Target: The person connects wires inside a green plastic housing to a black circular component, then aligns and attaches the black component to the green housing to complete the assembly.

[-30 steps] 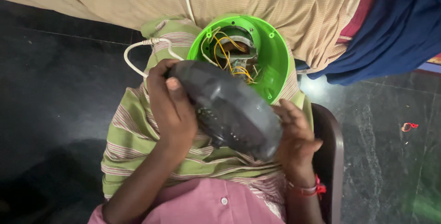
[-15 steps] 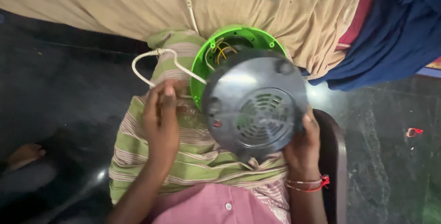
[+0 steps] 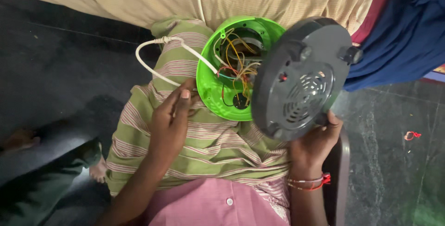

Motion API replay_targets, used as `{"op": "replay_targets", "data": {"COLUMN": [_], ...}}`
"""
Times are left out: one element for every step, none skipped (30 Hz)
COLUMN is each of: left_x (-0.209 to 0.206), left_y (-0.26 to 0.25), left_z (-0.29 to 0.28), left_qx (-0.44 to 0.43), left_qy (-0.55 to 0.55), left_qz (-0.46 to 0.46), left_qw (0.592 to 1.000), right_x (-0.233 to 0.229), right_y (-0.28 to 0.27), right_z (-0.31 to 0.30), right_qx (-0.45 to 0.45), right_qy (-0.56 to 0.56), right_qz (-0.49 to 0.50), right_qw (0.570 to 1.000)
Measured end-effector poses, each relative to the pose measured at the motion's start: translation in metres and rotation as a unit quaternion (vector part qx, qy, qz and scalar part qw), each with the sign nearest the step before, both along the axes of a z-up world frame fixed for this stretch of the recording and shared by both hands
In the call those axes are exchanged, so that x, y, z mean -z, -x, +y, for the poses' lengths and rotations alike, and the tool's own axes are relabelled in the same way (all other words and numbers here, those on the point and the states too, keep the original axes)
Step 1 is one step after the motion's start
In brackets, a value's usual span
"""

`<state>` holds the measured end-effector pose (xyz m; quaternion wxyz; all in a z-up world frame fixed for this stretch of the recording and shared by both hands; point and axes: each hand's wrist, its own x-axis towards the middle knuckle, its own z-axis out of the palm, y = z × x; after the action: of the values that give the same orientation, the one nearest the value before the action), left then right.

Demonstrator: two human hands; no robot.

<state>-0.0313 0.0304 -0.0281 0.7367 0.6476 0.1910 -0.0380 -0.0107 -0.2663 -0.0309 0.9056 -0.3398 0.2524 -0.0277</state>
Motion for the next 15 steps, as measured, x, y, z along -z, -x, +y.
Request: {"op": "replay_targets", "data": {"left_x": [0.000, -0.001, -0.002, -0.003, -0.004, -0.005, -0.005, -0.005, -0.004, -0.004, -0.004, -0.004, -0.003, -0.002, 0.000], "left_y": [0.000, 0.000, 0.000, 0.001, 0.001, 0.002, 0.002, 0.003, 0.002, 0.002, 0.004, 0.005, 0.005, 0.005, 0.004], "left_z": [-0.001, -0.003, -0.005, -0.006, -0.007, -0.008, -0.010, -0.012, -0.014, -0.016, -0.019, -0.020, -0.020, -0.021, -0.021], "left_qx": [-0.007, -0.013, -0.019, -0.028, -0.035, -0.042, -0.028, -0.015, -0.002, 0.005, 0.011, 0.017, 0.016, 0.014, 0.013], "left_qy": [0.005, 0.011, 0.016, -0.034, -0.084, -0.133, -0.135, -0.137, -0.140, -0.127, -0.113, -0.100, -0.101, -0.103, -0.105], "left_qz": [0.001, 0.003, 0.003, -0.059, -0.121, -0.183, -0.184, -0.185, -0.186, -0.169, -0.153, -0.136, -0.131, -0.125, -0.121], "left_qw": [1.000, 1.000, 1.000, 0.997, 0.988, 0.973, 0.973, 0.973, 0.973, 0.977, 0.982, 0.985, 0.986, 0.987, 0.987], "right_x": [-0.001, -0.001, -0.002, -0.001, 0.000, 0.001, 0.002, 0.002, 0.003, 0.005, 0.006, 0.006, 0.005, 0.004, 0.003], "right_y": [0.002, 0.004, 0.005, 0.007, 0.007, 0.008, 0.009, 0.009, 0.007, 0.005, 0.004, 0.005, 0.006, 0.008, 0.009], "right_z": [0.005, 0.010, 0.015, 0.021, 0.027, 0.033, 0.038, 0.041, 0.042, 0.044, 0.044, 0.044, 0.045, 0.045, 0.046], "right_qx": [-0.005, -0.010, -0.011, -0.012, -0.013, -0.024, -0.036, -0.048, -0.053, -0.059, -0.066, -0.069, -0.073, -0.076, -0.068], "right_qy": [0.001, 0.001, 0.009, 0.017, 0.024, 0.023, 0.021, 0.020, 0.029, 0.039, 0.049, 0.077, 0.106, 0.134, 0.185], "right_qz": [-0.005, -0.010, 0.003, 0.015, 0.027, 0.038, 0.049, 0.061, 0.055, 0.049, 0.044, 0.047, 0.050, 0.054, 0.060], "right_qw": [1.000, 1.000, 1.000, 1.000, 0.999, 0.999, 0.998, 0.997, 0.997, 0.996, 0.996, 0.994, 0.990, 0.987, 0.978]}}
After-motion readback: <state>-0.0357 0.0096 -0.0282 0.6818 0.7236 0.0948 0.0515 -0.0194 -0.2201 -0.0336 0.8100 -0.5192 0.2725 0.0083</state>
